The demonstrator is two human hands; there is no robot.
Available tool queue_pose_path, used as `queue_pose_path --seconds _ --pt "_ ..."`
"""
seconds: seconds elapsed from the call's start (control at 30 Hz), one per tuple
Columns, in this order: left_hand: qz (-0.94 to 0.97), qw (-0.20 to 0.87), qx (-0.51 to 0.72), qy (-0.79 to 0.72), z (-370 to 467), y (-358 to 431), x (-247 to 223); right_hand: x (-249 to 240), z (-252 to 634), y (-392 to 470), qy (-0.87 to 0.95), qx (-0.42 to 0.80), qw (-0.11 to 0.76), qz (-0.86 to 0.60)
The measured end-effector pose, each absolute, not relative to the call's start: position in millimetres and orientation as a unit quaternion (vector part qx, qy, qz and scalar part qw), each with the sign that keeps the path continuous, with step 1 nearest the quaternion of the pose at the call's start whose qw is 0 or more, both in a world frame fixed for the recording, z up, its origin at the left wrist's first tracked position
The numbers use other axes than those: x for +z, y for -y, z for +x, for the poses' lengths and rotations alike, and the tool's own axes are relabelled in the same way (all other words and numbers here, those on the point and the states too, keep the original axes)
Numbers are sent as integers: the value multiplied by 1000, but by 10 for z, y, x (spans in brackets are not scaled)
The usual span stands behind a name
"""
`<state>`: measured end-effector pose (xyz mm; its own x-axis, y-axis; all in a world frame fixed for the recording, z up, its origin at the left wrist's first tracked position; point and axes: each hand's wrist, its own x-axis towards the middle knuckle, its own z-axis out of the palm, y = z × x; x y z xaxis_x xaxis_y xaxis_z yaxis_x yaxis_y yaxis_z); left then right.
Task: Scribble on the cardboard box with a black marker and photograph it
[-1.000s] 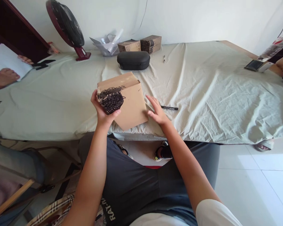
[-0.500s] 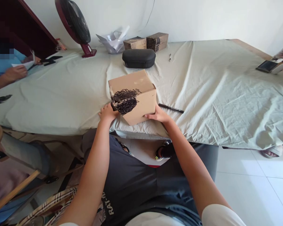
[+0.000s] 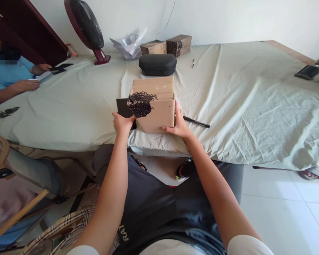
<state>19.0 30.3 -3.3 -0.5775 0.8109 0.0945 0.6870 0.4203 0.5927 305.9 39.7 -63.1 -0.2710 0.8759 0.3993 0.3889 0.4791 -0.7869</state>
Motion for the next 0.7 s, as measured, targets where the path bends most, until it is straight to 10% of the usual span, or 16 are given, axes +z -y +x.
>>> queue_pose_path --seconds 0.7 --pt "407 30 601 -687 673 -215 154 -613 3064 -425 719 224 470 -461"
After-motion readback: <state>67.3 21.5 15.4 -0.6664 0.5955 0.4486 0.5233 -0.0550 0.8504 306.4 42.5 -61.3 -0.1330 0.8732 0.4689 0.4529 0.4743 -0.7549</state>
